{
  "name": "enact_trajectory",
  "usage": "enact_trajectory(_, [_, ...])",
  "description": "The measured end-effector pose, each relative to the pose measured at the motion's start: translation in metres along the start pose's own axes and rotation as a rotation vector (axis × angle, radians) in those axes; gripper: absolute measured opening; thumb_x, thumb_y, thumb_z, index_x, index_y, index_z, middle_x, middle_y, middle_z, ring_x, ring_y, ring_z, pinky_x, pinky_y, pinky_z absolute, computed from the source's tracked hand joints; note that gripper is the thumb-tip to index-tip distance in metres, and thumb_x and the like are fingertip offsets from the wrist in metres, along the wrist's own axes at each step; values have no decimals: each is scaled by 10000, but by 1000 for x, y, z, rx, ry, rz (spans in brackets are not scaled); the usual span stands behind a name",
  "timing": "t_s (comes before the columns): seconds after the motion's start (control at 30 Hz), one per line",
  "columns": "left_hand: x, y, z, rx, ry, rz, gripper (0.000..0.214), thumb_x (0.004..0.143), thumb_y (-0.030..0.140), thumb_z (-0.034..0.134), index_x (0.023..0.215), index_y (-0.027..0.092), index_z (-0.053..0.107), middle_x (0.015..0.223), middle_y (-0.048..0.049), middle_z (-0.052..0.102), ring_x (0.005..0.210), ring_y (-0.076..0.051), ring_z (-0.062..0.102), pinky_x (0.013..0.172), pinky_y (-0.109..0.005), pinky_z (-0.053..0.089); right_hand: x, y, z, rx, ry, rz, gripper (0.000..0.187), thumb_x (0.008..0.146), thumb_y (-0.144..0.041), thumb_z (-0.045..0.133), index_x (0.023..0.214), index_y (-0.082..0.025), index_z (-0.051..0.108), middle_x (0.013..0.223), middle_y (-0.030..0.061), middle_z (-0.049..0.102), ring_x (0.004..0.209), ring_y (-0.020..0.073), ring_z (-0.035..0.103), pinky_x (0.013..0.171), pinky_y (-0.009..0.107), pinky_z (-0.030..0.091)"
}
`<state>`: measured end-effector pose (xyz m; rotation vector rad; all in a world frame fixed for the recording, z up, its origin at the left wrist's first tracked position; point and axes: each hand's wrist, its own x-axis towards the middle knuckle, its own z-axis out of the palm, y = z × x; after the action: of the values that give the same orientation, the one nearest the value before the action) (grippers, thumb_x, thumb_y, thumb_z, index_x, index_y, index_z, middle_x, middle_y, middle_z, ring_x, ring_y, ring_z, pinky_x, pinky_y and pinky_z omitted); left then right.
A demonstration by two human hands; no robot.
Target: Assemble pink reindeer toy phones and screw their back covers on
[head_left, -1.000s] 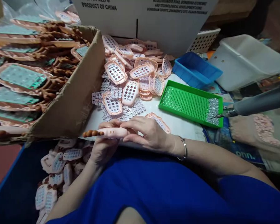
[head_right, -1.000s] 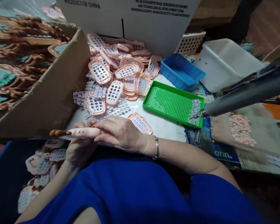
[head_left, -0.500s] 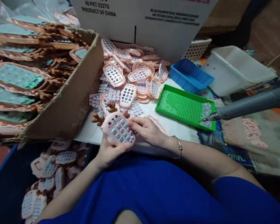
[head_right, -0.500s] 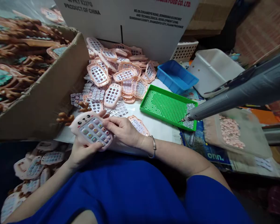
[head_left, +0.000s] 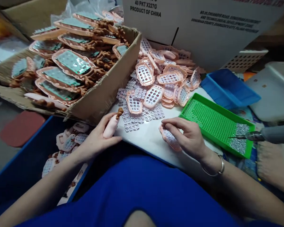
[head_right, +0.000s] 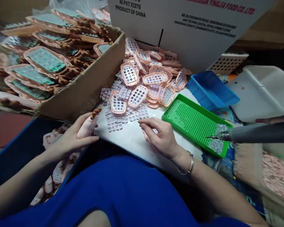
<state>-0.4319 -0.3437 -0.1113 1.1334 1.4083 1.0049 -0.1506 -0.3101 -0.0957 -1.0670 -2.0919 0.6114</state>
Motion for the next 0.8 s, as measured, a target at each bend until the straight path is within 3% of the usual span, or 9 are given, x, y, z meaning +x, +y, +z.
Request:
enact_trajectory(0.07, [1, -4, 2, 26, -84, -21, 764, 505, 191, 897, 1229, 214, 654, 1295, -67, 637, 1258, -335, 536, 1124, -384, 345, 3, -6, 6, -166, 40, -332, 176, 947, -232, 562, 1037, -196, 709, 1014, 79, 760, 972, 194, 709, 826, 349, 587])
enact_trajectory(0.13, [3, -4, 13, 37, -205, 6, 766, 525, 183, 882, 1254, 213, 648, 1334, -75, 616, 1284, -335, 522, 1129, -384, 346, 8, -14, 17, -328, 15, -589, 204, 954, -247, 562, 1113, -245, 689, 1174, 46, 727, 1194, 212, 624, 1013, 413, 520])
enact_trajectory(0.23, [8, 2, 32, -7, -391, 88, 617, 564, 140, 840, 1162, 201, 698, 1252, -83, 659, 1238, -332, 561, 1104, -401, 389, 17, -17, 34, -448, -56, -720, 222, 972, -231, 523, 1125, -234, 684, 1179, 33, 728, 1239, 219, 580, 1141, 457, 397])
enact_trajectory(0.33, [9, 10, 40, -50, -463, 140, 508, 622, 128, 799, 1118, 211, 728, 1160, -69, 706, 1197, -324, 591, 1088, -408, 406, 21, -6, 38, -371, -13, -669, 247, 988, -329, 514, 1089, -178, 681, 1012, 64, 753, 1019, 213, 645, 1078, 476, 427])
enact_trajectory(0.5, [0, 11, 42, -60, -288, 162, 371, 636, 141, 832, 1000, 194, 784, 1003, -70, 761, 913, -259, 689, 862, -270, 499, 9, 9, 24, -213, -97, -400, 406, 980, -500, 474, 1103, -169, 675, 962, 81, 739, 892, 184, 645, 848, 365, 509])
enact_trajectory(0.63, [-5, 8, 50, -79, -270, 193, 309, 650, 151, 836, 950, 209, 791, 941, -45, 776, 791, -228, 691, 747, -247, 501, 2, 3, 19, -81, -140, -325, 378, 1010, -437, 443, 1114, -160, 680, 985, 78, 744, 920, 162, 667, 828, 314, 508])
enact_trajectory(0.8, [-7, 10, 61, -1, -332, 380, 290, 760, 168, 731, 1040, 231, 771, 824, -14, 767, 625, -179, 643, 648, -233, 495, -1, -7, 23, -67, -15, -273, 310, 1001, -336, 483, 956, -138, 717, 799, 58, 736, 740, 147, 654, 722, 303, 488])
